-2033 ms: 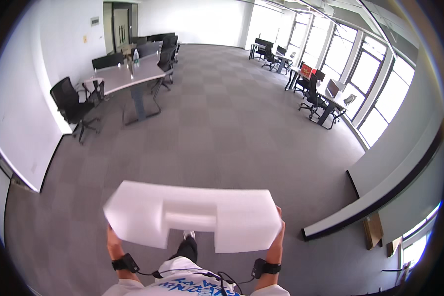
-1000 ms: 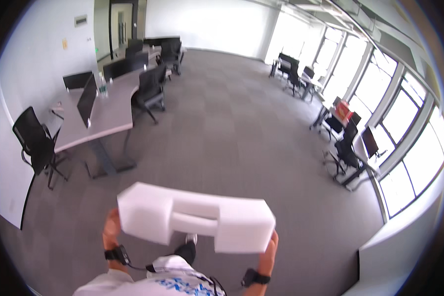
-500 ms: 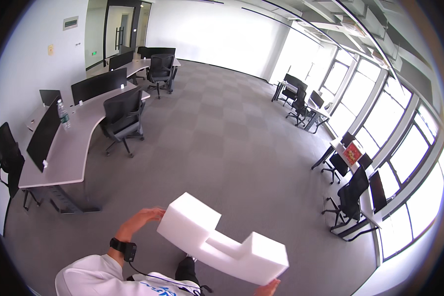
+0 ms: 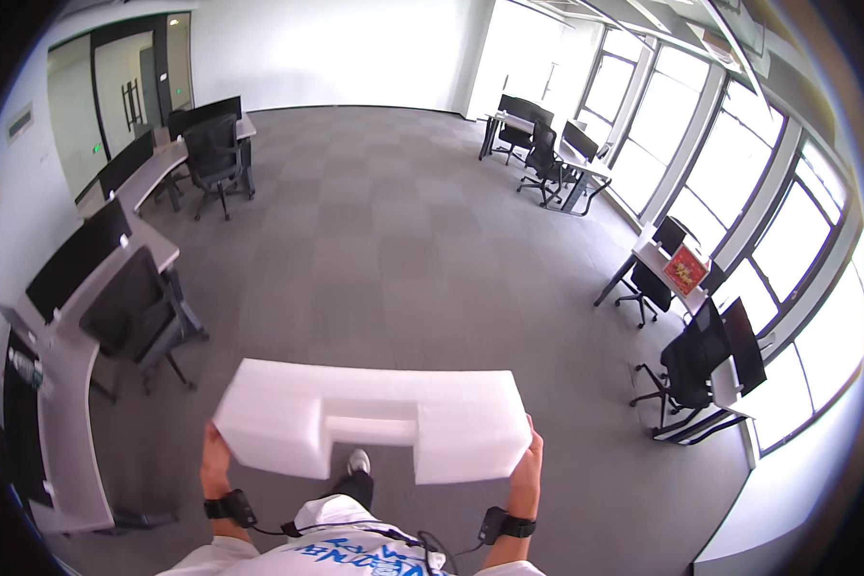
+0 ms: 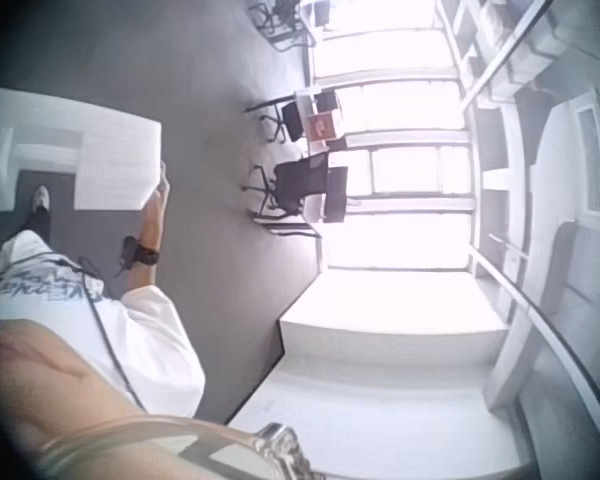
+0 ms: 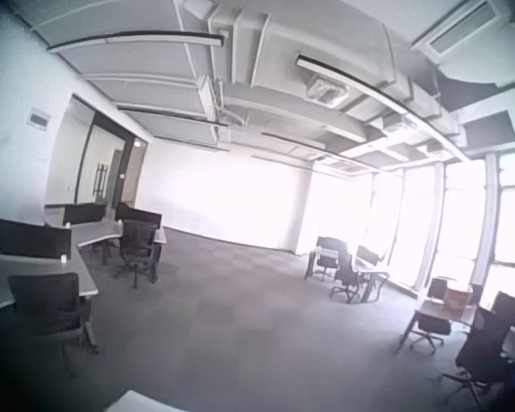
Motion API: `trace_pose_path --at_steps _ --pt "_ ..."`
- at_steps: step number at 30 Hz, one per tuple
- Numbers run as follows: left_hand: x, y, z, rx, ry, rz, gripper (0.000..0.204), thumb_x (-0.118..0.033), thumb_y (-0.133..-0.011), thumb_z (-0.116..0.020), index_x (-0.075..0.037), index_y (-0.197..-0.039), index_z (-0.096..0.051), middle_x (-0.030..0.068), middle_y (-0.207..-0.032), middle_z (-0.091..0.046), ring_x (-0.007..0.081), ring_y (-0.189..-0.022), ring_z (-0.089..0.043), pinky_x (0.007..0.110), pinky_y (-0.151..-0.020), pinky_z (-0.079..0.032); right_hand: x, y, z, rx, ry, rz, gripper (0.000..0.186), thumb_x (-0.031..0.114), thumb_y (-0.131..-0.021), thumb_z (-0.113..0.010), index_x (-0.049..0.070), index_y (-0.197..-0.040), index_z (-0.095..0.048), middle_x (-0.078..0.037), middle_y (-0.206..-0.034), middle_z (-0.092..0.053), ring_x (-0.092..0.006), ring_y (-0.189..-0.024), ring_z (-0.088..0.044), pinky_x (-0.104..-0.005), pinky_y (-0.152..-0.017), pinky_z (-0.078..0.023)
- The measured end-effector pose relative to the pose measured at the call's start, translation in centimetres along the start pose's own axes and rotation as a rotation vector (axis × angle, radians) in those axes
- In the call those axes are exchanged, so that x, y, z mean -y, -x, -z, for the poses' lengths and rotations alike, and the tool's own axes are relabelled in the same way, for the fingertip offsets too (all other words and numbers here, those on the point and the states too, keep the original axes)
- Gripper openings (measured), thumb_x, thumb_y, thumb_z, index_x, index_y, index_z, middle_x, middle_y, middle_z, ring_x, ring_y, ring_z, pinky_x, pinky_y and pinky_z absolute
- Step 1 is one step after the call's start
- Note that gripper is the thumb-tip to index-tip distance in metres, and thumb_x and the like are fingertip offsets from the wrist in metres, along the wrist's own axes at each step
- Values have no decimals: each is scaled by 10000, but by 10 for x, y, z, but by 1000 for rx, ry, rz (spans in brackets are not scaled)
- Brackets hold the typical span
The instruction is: The person carries a piece of white packing foam from a wooden shelf in a meeting room, walks across an office space to a side room, and places it on top of a stack of similar foam pieces on a counter. The person then returns to the meeting room to repeat the process with another piece of foam.
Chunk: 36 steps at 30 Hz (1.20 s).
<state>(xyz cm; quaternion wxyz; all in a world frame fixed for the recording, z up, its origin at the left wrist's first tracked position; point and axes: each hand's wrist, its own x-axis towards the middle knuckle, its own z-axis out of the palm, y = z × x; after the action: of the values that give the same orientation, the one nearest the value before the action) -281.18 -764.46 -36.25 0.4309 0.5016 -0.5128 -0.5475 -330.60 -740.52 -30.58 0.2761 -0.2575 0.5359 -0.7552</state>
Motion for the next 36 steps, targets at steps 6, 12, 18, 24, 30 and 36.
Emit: trace_pose_path --at_steps 6,12,18,24,30,36 --pt "-90 -226 -153 374 57 -142 358 -274 -1036 -518 -3 -1232 -645 45 -1330 -613 181 -1208 -565 302 -1050 -400 -33 -184 -29 -231 116 -42 247 123 -991 -516 -48 -1067 -678 -34 -980 -667 -106 -890 -602 -245 -750 -470" --pt "-95 -431 -291 620 20 -70 508 -364 -1016 -551 9 -1360 -539 98 -1338 -591 195 -1277 -509 346 -1091 -369 -116 -357 -8 -352 123 -211 323 255 -1041 -501 -18 -1059 -674 -17 -940 -673 -93 -858 -611 -236 -729 -463" --pt "-70 -622 -382 476 -59 38 531 -160 -917 -686 -1 -1389 -502 102 -1391 -557 211 -1288 -503 363 -1045 -433 -162 -603 -69 -66 284 -211 362 119 -874 -679 -51 -1190 -632 -64 -1119 -674 -161 -1007 -609 -282 -903 -440" --pt "-68 -808 -394 170 -3 -71 427 -11 -911 -595 2 -1337 -558 68 -1270 -636 179 -1136 -604 308 -973 -484 -173 -867 -124 -33 23 45 255 41 -896 -658 -41 -1138 -659 -22 -955 -687 -120 -855 -637 -267 -797 -497" --pt "-92 -1011 -520 277 -7 66 428 -304 -1022 -569 -44 -1362 -581 25 -1355 -598 111 -1254 -521 294 -1070 -389 -199 -1058 -180 -29 220 -24 321 193 -1028 -510 -60 -1182 -632 -35 -1001 -681 -106 -883 -616 -246 -749 -492" --pt "-144 -1236 -681 560 -28 4 606 -526 -1012 -486 -54 -1388 -546 60 -1326 -605 181 -1240 -542 331 -1070 -382 -230 -1245 -139 -128 299 -143 450 111 -920 -631 -28 -1338 -536 -117 -1323 -581 -178 -1165 -570 -349 -998 -454"
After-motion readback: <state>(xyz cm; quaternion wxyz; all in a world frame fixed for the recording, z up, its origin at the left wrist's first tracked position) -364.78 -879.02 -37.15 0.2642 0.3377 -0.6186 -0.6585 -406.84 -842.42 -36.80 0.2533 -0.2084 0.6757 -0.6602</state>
